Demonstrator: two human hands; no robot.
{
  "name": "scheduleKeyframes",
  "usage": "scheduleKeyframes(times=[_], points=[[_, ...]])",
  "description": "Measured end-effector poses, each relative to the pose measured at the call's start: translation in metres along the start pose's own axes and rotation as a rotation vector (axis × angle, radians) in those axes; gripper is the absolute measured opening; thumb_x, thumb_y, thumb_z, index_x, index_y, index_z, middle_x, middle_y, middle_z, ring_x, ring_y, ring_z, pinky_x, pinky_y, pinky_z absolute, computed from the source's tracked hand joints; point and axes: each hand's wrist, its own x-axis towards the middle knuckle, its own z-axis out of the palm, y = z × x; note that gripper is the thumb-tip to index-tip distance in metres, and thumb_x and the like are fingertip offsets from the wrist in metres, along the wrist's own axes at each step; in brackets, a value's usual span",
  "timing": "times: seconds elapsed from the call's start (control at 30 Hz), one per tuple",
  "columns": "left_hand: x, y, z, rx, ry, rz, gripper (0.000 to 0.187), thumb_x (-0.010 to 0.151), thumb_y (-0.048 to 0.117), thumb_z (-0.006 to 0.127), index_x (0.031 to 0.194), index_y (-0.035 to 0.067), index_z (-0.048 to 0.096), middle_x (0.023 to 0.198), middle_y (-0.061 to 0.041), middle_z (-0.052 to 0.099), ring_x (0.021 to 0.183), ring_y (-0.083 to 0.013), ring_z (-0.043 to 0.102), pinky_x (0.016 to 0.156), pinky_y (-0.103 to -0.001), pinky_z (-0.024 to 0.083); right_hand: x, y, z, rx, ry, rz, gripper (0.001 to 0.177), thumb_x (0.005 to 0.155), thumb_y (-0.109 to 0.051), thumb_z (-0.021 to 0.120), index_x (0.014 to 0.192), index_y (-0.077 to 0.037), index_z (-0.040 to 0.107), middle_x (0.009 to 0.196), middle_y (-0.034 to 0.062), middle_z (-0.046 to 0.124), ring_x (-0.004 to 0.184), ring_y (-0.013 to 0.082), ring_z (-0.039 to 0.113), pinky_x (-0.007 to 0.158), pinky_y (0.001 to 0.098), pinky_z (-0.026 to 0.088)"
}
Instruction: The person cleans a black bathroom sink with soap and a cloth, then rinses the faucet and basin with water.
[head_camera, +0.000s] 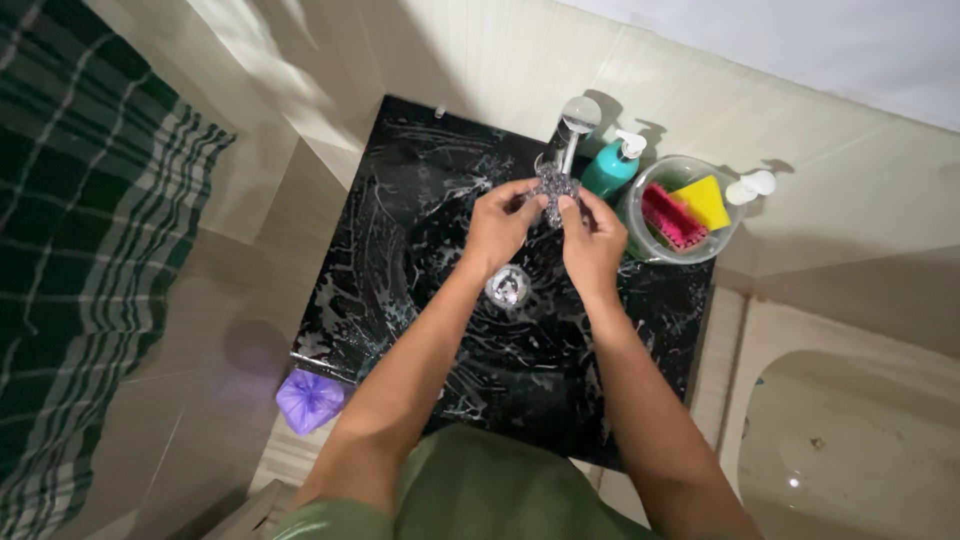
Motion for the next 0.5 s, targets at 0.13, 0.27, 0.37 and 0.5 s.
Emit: scheduleKeyframes(times=[0.13,0.27,0.37,0.5], points=[[0.001,0.019,0.010,0.350,0.076,0.397,0.025,0.086,0.012,0.081,0.109,0.001,0.075,0.103,-0.011,0.077,0.092,-0.0205,0.073,0.084,-0.031,0.058,0.011,0.012,-0.006,-0.294,0.062,-0.396,0.020,0.103,-0.008,0.069,0.117,0.005,0.075,0.105,0.0164,0.072,0.094,0.0279,0.067,0.085,0.0353,0.053],[0.018,0.038,0.037,0.465,0.178,0.480,0.022,0.081,0.011,0.082,0.100,0.003,0.076,0.102,-0.015,0.076,0.094,-0.0319,0.074,0.086,-0.037,0.058,0.038,0.028,-0.002,-0.405,0.092,-0.229,0.023,0.102,-0.010,0.063,0.118,0.003,0.074,0.109,0.0211,0.075,0.100,0.0315,0.071,0.088,0.0380,0.054],[0.012,0.038,0.042,0.527,0.169,0.507,0.022,0.082,0.012,0.082,0.101,0.003,0.076,0.108,-0.015,0.074,0.099,-0.0339,0.073,0.088,-0.039,0.058,0.036,0.033,0.001,-0.281,0.047,-0.148,0.029,0.103,-0.011,0.058,0.126,0.004,0.068,0.114,0.0208,0.074,0.104,0.0268,0.072,0.091,0.0364,0.055],[-0.009,0.028,0.036,0.534,0.118,0.576,0.022,0.091,0.009,0.076,0.112,0.004,0.077,0.118,-0.015,0.072,0.112,-0.0356,0.071,0.098,-0.041,0.056,0.019,0.018,-0.001,0.001,-0.035,0.144,0.034,0.104,-0.022,0.057,0.125,0.002,0.068,0.109,0.0127,0.076,0.094,0.0165,0.070,0.083,0.0329,0.056]])
